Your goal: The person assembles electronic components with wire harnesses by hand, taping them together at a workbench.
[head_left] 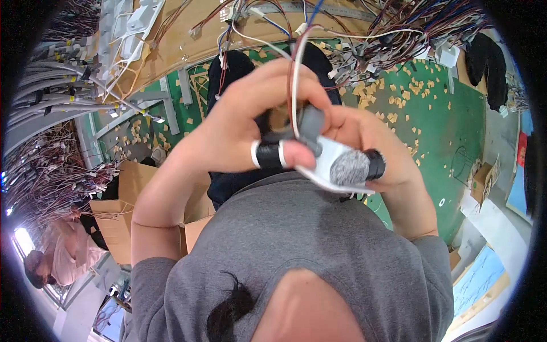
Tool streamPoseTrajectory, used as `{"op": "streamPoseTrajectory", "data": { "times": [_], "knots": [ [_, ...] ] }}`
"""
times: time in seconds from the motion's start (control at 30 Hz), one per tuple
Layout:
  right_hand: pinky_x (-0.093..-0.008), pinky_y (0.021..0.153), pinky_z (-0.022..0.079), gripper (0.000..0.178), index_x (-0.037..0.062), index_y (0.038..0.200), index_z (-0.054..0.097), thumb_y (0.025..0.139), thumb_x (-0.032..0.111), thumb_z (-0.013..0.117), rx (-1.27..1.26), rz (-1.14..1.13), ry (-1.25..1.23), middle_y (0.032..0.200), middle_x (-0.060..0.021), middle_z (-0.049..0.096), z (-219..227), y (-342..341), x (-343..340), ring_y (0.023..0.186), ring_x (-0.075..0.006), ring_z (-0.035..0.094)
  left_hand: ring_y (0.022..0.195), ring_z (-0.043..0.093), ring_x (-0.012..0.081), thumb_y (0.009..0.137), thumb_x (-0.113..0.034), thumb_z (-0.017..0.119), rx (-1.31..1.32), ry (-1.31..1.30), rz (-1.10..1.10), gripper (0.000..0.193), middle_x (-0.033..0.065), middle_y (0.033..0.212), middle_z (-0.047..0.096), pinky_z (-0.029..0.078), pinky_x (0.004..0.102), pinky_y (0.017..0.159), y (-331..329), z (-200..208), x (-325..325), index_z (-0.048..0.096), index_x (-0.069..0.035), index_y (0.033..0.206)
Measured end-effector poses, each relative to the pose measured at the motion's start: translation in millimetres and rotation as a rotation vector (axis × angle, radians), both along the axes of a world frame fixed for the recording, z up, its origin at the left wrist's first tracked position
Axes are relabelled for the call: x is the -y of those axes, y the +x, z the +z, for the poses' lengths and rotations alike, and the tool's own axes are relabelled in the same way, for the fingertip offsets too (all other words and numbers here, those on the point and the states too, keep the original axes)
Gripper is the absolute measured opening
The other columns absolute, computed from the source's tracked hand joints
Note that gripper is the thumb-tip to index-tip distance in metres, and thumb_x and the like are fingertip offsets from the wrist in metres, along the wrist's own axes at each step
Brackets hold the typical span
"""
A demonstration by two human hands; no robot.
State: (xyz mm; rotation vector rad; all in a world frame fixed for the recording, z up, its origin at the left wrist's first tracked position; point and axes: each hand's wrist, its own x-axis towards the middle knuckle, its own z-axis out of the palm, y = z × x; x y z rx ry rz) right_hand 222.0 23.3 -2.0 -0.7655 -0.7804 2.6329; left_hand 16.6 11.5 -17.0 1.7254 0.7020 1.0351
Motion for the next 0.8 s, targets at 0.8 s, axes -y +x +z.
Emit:
{"op": "streamPoseTrajectory", "data": {
  "times": [0.8],
  "knots": [
    [-0.0257,0.078,0.048,0.047,-0.0023,0.110,0.053,0.072,0.016,0.073,-0.015,-0.090,0.008,0.101,-0.0084,0.061,-2,-6,1,0.089,-0.0140,0.060,0.103,0.053,0.0181,0.067,-0.040,0.071,0.402,-0.706,0.132,0.068,0.0092,0.109,0.054,0.039,0.0298,0.092,21,-5,18,0.049,-0.001,0.119]
  ]
}}
